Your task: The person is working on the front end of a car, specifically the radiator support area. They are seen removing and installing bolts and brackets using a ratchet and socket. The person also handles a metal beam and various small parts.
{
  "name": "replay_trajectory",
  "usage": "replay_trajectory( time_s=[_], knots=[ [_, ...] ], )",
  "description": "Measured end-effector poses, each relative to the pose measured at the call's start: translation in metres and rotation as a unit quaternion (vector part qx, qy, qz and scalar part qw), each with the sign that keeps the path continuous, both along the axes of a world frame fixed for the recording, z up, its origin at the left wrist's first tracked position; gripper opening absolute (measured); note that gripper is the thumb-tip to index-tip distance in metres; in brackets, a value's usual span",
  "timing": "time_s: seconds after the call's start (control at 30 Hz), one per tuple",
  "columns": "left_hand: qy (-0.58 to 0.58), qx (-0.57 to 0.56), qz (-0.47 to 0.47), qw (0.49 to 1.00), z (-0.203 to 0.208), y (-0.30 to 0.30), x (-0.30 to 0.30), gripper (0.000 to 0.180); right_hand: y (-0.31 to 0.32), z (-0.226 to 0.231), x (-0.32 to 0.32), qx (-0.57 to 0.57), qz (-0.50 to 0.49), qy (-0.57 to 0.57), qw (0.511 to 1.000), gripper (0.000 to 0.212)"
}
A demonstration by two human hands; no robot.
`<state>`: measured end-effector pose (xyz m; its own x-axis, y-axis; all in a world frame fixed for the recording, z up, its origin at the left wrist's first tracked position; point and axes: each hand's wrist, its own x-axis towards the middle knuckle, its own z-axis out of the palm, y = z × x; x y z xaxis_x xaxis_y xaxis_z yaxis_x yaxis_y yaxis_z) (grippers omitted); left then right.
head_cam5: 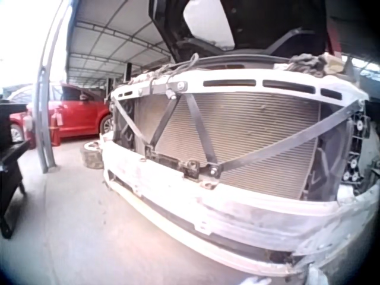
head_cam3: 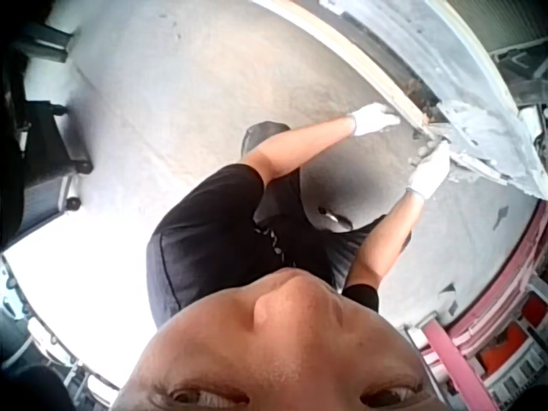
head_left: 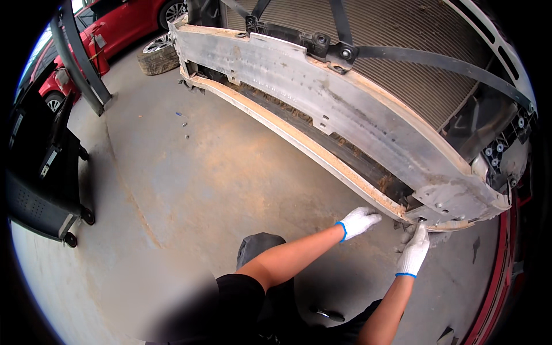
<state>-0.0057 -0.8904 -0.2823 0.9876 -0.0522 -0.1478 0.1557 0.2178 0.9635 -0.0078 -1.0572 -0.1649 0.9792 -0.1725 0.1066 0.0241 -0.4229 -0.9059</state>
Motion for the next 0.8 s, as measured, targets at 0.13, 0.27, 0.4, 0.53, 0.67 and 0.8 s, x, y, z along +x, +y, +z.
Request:
replay_trajectory(
  time_s=[0.13,0.27,0.4,0.53,0.67,0.8],
  knots=[
    [0.003,0.008,-0.013,1.0,0.0,0.001,0.003,0.048,0.01,-0.003,-0.005,-0.223,-0.061,-0.16,0.96,0.044],
    [0.001,0.02,-0.014,1.0,-0.001,0.002,0.003,0.047,0.007,0.007,-0.002,-0.042,-0.019,0.085,0.995,0.04],
    [0.001,0.023,-0.021,1.0,0.002,0.002,0.004,0.046,0.004,-0.003,-0.001,0.134,-0.043,0.046,0.989,0.037],
    [-0.007,0.017,-0.008,1.0,0.003,0.003,0.005,0.047,0.001,-0.016,0.003,-0.059,-0.051,-0.109,0.991,0.035],
    [-0.012,0.024,0.01,1.0,0.003,0.0,0.005,0.048,-0.003,-0.023,0.009,-0.054,-0.067,-0.071,0.994,0.036],
    [-0.008,0.016,0.026,1.0,-0.002,0.005,0.004,0.047,0.017,0.0,-0.002,0.17,-0.036,0.079,0.982,0.042]
  ],
)
